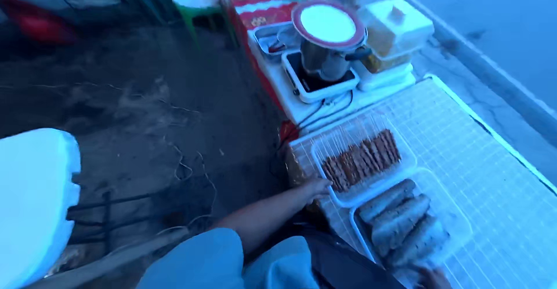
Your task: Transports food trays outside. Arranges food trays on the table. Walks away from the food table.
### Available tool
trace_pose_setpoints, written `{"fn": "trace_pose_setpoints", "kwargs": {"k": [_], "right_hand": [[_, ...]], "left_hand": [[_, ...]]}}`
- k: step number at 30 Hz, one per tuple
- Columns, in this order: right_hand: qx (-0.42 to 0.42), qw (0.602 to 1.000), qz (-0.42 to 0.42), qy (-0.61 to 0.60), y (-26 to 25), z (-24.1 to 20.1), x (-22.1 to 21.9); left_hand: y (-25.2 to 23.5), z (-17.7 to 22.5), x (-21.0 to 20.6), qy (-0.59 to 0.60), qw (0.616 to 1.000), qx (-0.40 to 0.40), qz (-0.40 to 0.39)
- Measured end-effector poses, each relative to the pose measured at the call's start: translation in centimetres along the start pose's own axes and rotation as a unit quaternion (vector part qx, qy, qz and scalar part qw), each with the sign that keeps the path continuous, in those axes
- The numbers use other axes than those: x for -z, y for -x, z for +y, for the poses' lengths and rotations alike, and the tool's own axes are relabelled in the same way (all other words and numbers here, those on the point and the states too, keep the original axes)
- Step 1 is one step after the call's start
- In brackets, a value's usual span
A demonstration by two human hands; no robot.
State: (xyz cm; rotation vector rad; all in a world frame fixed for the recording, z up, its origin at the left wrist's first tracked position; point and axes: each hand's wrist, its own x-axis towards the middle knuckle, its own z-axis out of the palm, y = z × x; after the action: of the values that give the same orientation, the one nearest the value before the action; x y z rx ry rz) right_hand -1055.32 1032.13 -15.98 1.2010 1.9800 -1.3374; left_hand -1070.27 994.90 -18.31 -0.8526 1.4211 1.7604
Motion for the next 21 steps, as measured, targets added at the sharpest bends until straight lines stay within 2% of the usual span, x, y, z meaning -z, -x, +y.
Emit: {"fn": "trace_pose_setpoints", "kwargs": {"k": [4, 8, 12, 21], "right_hand": [[0.025, 0.996, 0.011, -0.085, -2.0, 1.5, -0.2], [0.024, 0.992, 0.020, -0.125, -3.3, 2.2, -0.2], [0.042, 0.988, 0.007, -0.150, -4.0, 0.6, -0.9], [0.040, 0.983, 0.015, -0.180, -7.3, -4.9, -2.8]], "left_hand": [[-0.6, -0.6, -1.3, 0.031, 0.998, -0.021, 0.054], [-1.3, 0.6, -1.9, -0.008, 0.996, -0.029, 0.082], [-2.6, 2.9, -2.9, -0.037, 0.993, -0.040, 0.102], [-5.4, 6.6, -1.3, -0.050, 0.986, -0.059, 0.147]]}}
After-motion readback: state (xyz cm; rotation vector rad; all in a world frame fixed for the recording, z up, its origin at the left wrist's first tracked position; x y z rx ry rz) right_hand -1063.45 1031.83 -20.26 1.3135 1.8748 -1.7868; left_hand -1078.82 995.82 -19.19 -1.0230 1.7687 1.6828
